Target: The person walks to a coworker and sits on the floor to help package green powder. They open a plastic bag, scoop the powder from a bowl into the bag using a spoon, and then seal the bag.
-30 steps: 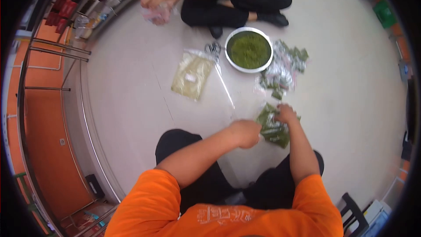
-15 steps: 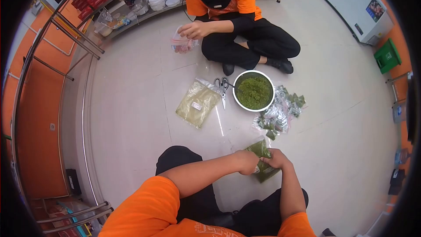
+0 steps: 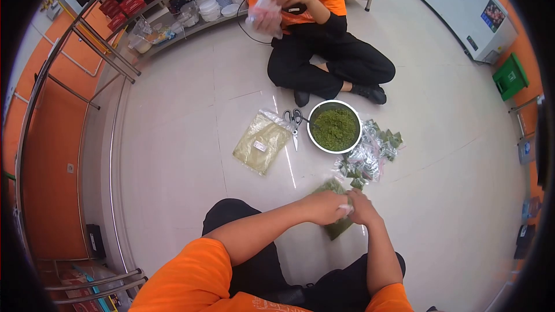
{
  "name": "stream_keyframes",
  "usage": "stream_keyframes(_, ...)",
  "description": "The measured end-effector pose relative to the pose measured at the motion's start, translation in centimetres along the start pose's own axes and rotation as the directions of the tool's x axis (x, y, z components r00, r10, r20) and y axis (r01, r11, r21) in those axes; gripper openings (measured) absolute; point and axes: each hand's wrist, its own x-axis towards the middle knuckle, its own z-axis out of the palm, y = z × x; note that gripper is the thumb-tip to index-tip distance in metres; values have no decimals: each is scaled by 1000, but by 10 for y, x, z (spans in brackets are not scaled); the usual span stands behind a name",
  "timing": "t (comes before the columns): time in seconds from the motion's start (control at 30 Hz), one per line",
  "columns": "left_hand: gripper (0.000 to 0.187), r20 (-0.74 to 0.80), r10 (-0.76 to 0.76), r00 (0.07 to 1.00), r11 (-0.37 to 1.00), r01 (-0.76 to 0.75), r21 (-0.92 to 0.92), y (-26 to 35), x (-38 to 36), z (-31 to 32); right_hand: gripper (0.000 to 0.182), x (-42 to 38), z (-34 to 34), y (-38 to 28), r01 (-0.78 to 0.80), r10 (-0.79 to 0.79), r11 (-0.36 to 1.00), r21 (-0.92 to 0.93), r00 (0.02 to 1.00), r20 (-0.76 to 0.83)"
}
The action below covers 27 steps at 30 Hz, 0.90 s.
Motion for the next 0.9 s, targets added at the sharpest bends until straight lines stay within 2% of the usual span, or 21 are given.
stream_keyframes(0.03, 28, -73, -32, 997, 996, 26, -84, 5, -1, -2, 62, -1, -9, -9, 134, -155, 971, 198, 983, 94)
stream_keyframes(0.07, 28, -142, -70, 987, 984, 45, -170, 11, -1, -7, 65, -6, -17, -20, 236, -318, 886, 398, 936, 153)
stream_keyframes(0.1, 27, -209, -110, 972, 966, 54, -254, 15, 1, -10, 69, -19, -26, -38, 276, -316, 926, 259, 940, 129)
stream_keyframes(0.2, 27, -337, -225, 914, 728, -72, -682, 9, 11, -4, 65, -21, -24, -55, 207, -415, 737, 644, 890, 189)
stream_keyframes(0.23, 23, -441, -238, 865, 618, -216, -756, 12, 16, -2, 48, -12, -11, -49, 260, -478, 704, 661, 862, 170)
stream_keyframes(0.33, 22, -261, -382, 887, 299, -148, -943, 15, 7, -21, 28, -13, -13, -49, 26, -308, 566, 824, 934, 182)
stream_keyframes(0.37, 21, -288, -391, 874, 270, -190, -944, 18, 8, -23, 16, -9, -11, -43, 49, -299, 538, 842, 944, 136)
stream_keyframes(0.47, 20, -320, -414, 852, 358, -171, -918, 19, 6, -30, 13, -8, -27, -33, -49, -131, 530, 846, 982, 139)
stream_keyframes(0.5, 21, -324, -431, 842, 420, -130, -898, 18, 6, -29, 11, -12, -34, -40, -18, -56, 463, 886, 997, 50)
stream_keyframes(0.6, 29, -309, -465, 830, 588, 29, -808, 7, 10, -26, 10, -9, -38, -30, 116, -14, 408, 905, 993, -121)
stream_keyframes(0.63, 32, -279, -472, 836, 634, 102, -767, 0, 12, -22, 12, -6, -38, -24, 137, -19, 366, 921, 990, -140)
stream_keyframes(0.67, 36, -246, -480, 842, 675, 175, -717, -4, 14, -18, 13, -4, -38, -22, 126, 2, 378, 917, 991, -137)
stream_keyframes(0.73, 40, -293, -426, 856, 827, 237, -509, -2, 13, -15, 15, -6, -40, -19, 89, 70, 389, 917, 990, -126)
stream_keyframes(0.83, 45, -255, -360, 897, 929, 320, -186, -2, 7, -2, 19, -5, -38, -18, 150, -11, 486, 861, 986, -165)
stream_keyframes(0.87, 46, -285, -315, 905, 948, 312, -59, -2, 5, 1, 14, 3, -26, -11, 209, -65, 461, 862, 977, -202)
stream_keyframes(0.9, 44, -222, -322, 920, 946, 321, -41, 3, 3, -2, 9, 4, -26, -9, 197, -135, 508, 839, 980, -148)
